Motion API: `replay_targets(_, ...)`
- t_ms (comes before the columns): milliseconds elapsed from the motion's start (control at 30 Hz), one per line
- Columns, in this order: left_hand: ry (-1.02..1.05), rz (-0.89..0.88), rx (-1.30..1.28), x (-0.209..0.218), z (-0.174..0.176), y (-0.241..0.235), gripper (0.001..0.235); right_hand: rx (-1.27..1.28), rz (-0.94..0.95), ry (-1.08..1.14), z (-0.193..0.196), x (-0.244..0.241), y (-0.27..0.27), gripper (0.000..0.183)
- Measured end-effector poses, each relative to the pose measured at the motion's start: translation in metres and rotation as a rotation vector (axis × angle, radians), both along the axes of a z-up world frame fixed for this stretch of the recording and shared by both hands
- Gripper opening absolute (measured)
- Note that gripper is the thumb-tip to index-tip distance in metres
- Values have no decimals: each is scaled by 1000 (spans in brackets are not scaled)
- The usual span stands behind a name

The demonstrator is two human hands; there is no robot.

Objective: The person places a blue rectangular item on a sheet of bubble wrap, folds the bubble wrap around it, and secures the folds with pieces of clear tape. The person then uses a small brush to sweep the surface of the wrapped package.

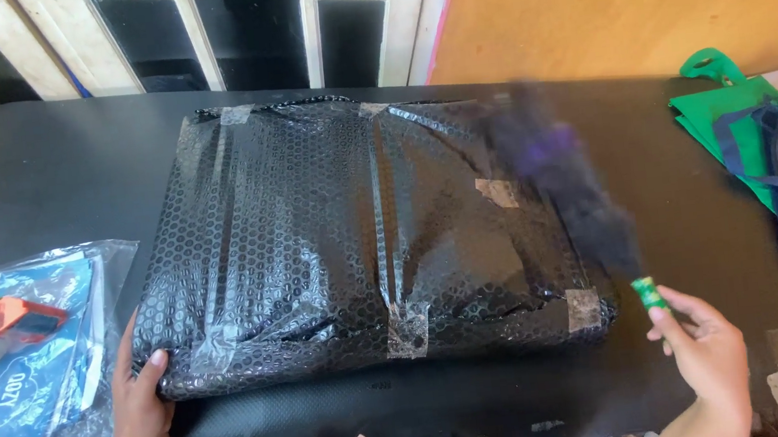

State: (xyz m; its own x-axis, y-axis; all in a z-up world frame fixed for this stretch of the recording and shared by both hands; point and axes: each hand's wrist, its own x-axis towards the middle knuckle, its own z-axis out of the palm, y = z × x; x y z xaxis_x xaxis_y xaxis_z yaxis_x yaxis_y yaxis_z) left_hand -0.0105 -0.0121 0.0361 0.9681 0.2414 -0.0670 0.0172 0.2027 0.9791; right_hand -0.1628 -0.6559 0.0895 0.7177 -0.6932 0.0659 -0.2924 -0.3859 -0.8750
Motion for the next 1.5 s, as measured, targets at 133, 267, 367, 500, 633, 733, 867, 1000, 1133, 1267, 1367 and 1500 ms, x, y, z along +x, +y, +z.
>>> replay_targets(133,30,8,64,1,-10,4,78,-120,-142,-10,16,13,18,39)
replay_targets(267,-45,-44,-31,5,-64,27,74,-78,114,-369,32,25,48,38)
replay_targets(367,-203,-191,-3,6,-70,33,68,38,385,-532,50,57,88,30)
replay_targets(500,-330,-358,58,6,-58,31,72,-20,565,-634,76,121,163,11)
replay_targets(633,-373,-350,44,4,-48,26,71,-55,613,-587,108,159,216,14)
replay_targets(733,-342,-329,25,5,-46,27,71,-200,419,-468,111,171,223,16)
replay_targets(867,-327,-335,86,7,-49,30,62,-606,160,-401,112,166,190,17)
replay_targets(1000,-356,-349,111,2,-25,21,61,-936,-5,-528,113,157,170,16)
replay_targets(1133,-361,-337,133,1,-17,18,60,-782,209,-778,130,151,216,8)
replay_targets(1267,-352,-330,138,1,-18,17,60,-375,465,-891,113,162,231,11)
replay_targets(1367,-350,-326,144,2,-21,19,60,-283,526,-844,103,163,230,12)
replay_targets(1500,-374,-331,162,0,-13,17,60,-414,253,-852,100,152,220,6)
